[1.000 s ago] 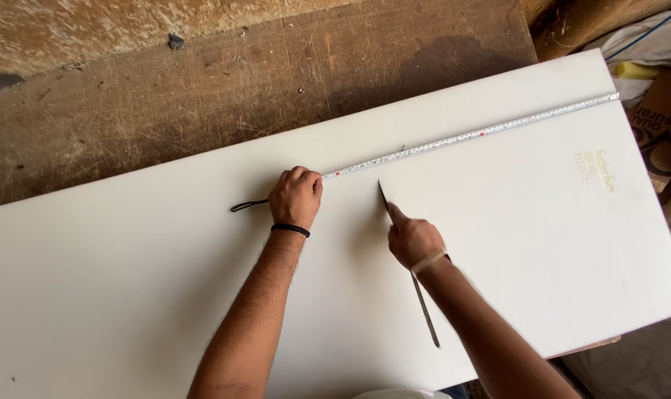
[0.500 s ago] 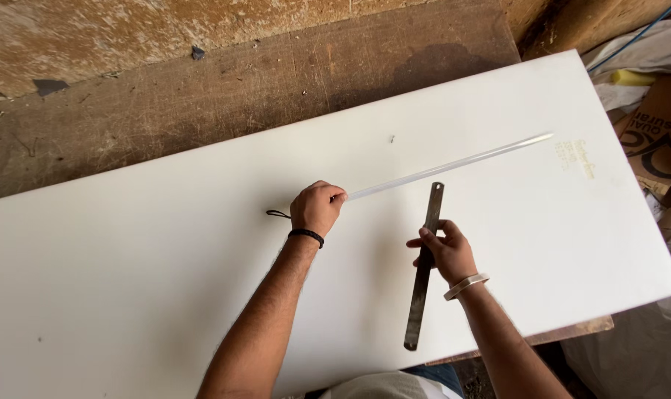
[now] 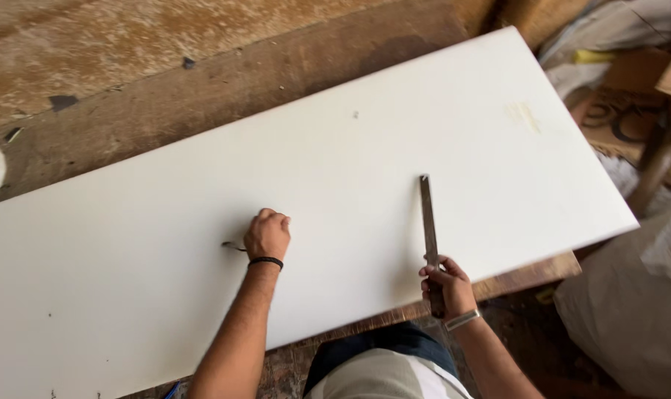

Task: The person places a white foam board on a workbench, measures and marks it with a tape measure and utility knife, then uses a wooden straightedge to cut the board into two pieces.

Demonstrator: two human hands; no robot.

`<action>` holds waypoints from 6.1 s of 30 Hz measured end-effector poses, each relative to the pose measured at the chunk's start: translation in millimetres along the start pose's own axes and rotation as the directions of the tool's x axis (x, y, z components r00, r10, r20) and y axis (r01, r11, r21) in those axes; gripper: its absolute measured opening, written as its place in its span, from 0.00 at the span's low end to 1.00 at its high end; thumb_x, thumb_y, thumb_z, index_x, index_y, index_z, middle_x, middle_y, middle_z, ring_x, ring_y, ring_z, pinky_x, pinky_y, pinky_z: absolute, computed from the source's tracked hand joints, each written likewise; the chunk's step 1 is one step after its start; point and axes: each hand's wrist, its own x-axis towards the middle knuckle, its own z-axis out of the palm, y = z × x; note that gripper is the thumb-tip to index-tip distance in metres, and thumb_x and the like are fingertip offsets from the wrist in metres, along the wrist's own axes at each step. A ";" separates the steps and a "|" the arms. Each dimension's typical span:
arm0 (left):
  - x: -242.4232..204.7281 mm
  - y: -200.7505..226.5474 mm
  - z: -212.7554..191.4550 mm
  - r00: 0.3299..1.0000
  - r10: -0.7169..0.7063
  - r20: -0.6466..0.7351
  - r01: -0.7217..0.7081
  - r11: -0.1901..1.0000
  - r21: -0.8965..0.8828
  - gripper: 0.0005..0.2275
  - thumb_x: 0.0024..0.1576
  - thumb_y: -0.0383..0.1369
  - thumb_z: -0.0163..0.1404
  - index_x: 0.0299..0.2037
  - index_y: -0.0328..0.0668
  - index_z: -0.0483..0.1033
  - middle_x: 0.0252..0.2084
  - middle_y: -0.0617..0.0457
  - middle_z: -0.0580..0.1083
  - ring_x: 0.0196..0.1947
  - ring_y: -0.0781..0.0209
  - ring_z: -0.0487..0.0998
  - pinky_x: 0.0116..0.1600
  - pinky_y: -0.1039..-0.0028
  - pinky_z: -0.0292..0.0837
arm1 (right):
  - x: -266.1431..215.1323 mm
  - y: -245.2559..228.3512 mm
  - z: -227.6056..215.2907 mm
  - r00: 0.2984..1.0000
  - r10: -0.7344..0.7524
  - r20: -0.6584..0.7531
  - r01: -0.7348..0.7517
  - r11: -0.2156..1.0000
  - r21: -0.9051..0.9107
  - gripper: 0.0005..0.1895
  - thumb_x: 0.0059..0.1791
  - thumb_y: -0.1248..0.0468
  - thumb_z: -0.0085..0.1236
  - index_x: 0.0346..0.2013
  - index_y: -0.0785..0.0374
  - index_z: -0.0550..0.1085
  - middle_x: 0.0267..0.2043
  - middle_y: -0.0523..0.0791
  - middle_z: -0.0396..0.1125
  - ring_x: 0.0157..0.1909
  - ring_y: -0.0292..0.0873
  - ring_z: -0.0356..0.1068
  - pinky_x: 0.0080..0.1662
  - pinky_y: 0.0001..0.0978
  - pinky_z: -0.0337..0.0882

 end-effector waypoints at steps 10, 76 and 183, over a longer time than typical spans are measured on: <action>-37.4 62.1 4.3 0.975 0.198 -0.103 -0.202 0.979 -0.028 0.23 0.53 0.37 0.61 0.59 0.42 0.74 0.63 0.43 0.69 0.65 0.44 0.67 0.65 0.54 0.66 | -106.6 18.9 -92.6 0.902 -0.208 -0.380 0.192 0.978 -0.078 0.06 0.50 0.65 0.62 0.40 0.63 0.76 0.19 0.38 0.60 0.17 0.32 0.52 0.21 0.27 0.52; -116.8 196.9 -12.9 0.887 -0.341 0.311 0.441 0.426 -0.790 0.23 0.64 0.50 0.41 0.47 0.36 0.77 0.39 0.43 0.80 0.33 0.50 0.81 0.32 0.64 0.78 | -67.5 41.4 -127.4 0.907 -0.248 0.340 0.413 0.370 -0.832 0.20 0.55 0.64 0.45 0.60 0.57 0.75 0.48 0.51 0.75 0.46 0.44 0.74 0.50 0.39 0.73; 14.6 123.3 49.3 0.985 0.051 0.164 -0.042 0.997 -0.057 0.41 0.58 0.59 0.50 0.77 0.59 0.41 0.79 0.52 0.47 0.79 0.50 0.40 0.78 0.48 0.28 | -78.4 57.2 12.0 0.977 -0.141 -0.160 -0.029 0.657 -0.753 0.15 0.52 0.54 0.56 0.46 0.61 0.74 0.35 0.47 0.76 0.33 0.41 0.74 0.40 0.37 0.78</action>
